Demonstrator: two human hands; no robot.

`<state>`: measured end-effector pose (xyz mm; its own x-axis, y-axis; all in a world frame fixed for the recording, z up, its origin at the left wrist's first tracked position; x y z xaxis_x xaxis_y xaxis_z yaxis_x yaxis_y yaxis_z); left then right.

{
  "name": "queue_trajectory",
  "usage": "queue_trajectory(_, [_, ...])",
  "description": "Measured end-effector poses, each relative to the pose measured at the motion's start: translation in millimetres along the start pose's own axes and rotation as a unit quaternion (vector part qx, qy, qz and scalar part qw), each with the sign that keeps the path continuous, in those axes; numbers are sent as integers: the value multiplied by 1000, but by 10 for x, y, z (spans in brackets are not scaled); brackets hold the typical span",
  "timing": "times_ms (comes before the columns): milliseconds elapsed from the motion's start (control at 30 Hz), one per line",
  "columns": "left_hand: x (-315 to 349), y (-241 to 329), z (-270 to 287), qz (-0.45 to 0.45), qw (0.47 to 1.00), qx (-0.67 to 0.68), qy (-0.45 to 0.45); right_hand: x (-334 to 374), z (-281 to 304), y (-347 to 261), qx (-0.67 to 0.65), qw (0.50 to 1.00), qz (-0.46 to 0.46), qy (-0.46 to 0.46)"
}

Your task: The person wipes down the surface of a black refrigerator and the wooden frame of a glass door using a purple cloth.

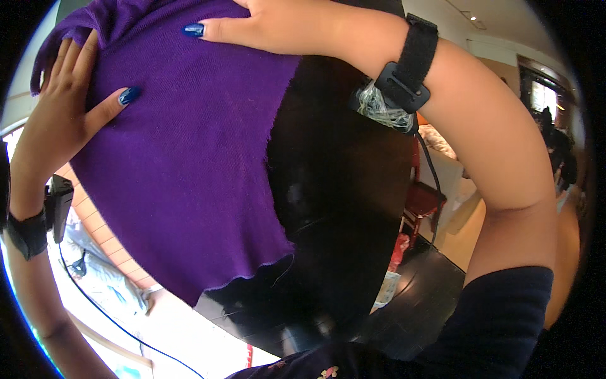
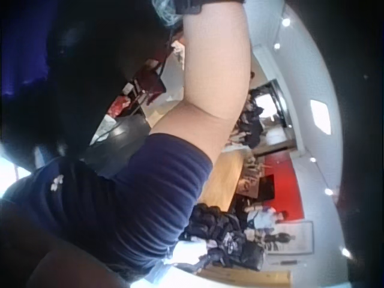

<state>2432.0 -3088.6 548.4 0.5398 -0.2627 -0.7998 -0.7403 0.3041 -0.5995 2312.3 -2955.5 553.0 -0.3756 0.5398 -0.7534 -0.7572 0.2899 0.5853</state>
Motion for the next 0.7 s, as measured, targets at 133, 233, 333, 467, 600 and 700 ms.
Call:
queue_trajectory(133, [-81, 249, 237, 18, 998, 50, -20, 223, -7, 39, 1, 999, -2, 38])
queue_trajectory(233, [-32, 277, 149, 24, 997, 78, -14, 187, -54, 49, -5, 1000, -8, 26])
queue_trajectory(333, [30, 97, -52, 9, 996, 83, -8, -5, -132, -74, -11, 999, 2, 49])
queue_trajectory(467, [-61, 133, -188, 10, 997, 79, -4, 23, -266, 8, 13, 998, -31, 45])
queue_trajectory(600, [-251, 407, -70, -37, 992, 110, 42, 114, -414, 184, 29, 995, -33, 92])
queue_trajectory(700, [-441, 727, -58, 58, 976, 180, -112, 303, -555, 418, 28, 995, -43, 84])
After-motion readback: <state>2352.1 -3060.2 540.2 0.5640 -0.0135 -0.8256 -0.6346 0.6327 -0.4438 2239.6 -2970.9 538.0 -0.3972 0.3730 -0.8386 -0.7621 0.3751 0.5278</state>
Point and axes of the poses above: each hand's wrist, its own x-axis away from the middle knuckle, its own z-axis out of the back of the hand, y = z × x, the point moved 9 cm from there along -x, towards the middle knuckle, and after that the axes turned 9 degrees about x, right-handed, at the moved point
